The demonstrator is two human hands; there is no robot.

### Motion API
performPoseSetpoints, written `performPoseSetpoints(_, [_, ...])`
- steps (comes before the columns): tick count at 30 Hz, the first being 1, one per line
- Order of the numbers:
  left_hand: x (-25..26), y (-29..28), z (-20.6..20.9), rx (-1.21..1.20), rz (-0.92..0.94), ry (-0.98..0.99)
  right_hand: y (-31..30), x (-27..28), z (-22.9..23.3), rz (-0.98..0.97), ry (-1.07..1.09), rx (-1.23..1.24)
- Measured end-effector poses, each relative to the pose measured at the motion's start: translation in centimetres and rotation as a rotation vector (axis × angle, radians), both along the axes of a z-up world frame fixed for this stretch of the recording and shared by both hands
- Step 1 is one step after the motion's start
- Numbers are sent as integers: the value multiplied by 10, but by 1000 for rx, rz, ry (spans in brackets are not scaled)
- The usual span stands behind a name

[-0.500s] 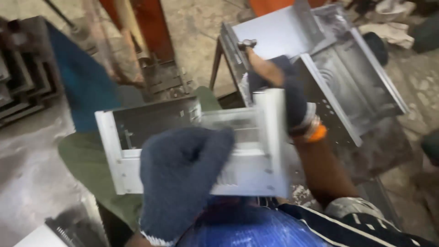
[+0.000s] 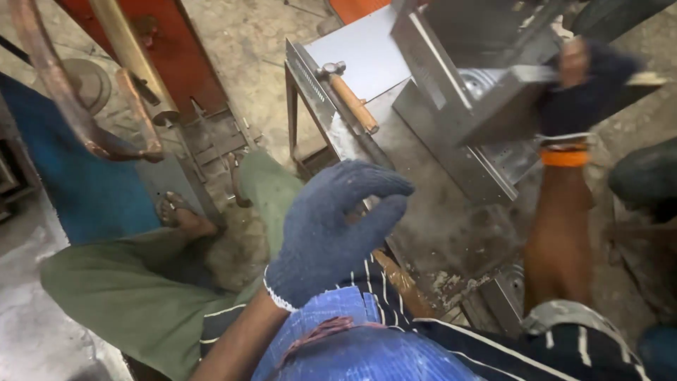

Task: The recorder uses a spot welding machine to join metal components together to assemble an enclosure.

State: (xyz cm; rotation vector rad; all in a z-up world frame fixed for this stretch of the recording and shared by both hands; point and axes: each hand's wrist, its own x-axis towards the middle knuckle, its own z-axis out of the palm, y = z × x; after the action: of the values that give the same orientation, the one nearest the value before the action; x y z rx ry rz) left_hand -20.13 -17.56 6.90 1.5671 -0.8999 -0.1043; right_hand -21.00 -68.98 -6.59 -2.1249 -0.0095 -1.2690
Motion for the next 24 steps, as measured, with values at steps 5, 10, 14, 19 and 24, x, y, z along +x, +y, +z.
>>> performPoseSetpoints(5, [11, -13, -4, 46, -10, 333, 49, -20, -15, -425, 306, -423])
performPoseSetpoints(10, [24, -26, -26, 160, -47, 450, 93, -33, 3, -492, 539, -269])
performPoseSetpoints(14, [29, -28, -52, 134, -27, 484, 129, -18, 19, -476, 560, -237])
performPoseSetpoints(19, [34, -12, -86, -34, 143, 593, 248, 38, -29, 0, 326, -252])
performPoseSetpoints(24, [44, 38, -116, 52, 626, 495, 409, 68, -32, 550, 545, -146])
